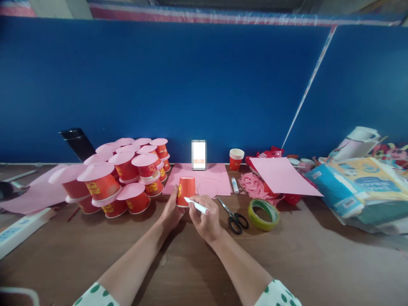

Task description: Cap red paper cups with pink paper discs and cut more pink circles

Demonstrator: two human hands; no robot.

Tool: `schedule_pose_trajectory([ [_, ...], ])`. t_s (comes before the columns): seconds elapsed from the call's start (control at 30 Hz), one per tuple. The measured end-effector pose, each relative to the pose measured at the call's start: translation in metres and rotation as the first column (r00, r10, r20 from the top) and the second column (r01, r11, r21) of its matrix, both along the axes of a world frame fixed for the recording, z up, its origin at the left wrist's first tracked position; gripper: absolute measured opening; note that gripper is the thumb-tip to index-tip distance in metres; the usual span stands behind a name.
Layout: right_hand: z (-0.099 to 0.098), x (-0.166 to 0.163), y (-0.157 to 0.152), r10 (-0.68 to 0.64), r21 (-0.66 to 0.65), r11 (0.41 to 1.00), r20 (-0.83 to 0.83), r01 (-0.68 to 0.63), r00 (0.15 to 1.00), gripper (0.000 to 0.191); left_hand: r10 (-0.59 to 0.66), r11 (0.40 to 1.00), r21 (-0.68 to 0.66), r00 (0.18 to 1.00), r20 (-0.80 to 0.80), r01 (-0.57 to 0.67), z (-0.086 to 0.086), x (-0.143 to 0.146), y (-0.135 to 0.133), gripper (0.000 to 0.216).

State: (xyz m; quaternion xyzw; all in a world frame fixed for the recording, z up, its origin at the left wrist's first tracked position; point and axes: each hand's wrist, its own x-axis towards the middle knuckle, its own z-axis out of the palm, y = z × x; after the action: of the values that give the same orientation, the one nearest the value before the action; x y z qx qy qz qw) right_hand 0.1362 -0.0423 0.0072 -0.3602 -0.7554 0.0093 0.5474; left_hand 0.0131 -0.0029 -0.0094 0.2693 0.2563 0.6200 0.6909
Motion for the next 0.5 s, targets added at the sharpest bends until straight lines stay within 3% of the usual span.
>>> schedule_pose_trajectory([
  [0.5,0.0075,0.0027,-0.0005,-0.057,0.040,0.998,-0.016,0.058,0.998,0.012,0.018,1.000,-0.016,1.000,-0.022,-0.018,0.0031,0.0021,-0.0032,0.034],
])
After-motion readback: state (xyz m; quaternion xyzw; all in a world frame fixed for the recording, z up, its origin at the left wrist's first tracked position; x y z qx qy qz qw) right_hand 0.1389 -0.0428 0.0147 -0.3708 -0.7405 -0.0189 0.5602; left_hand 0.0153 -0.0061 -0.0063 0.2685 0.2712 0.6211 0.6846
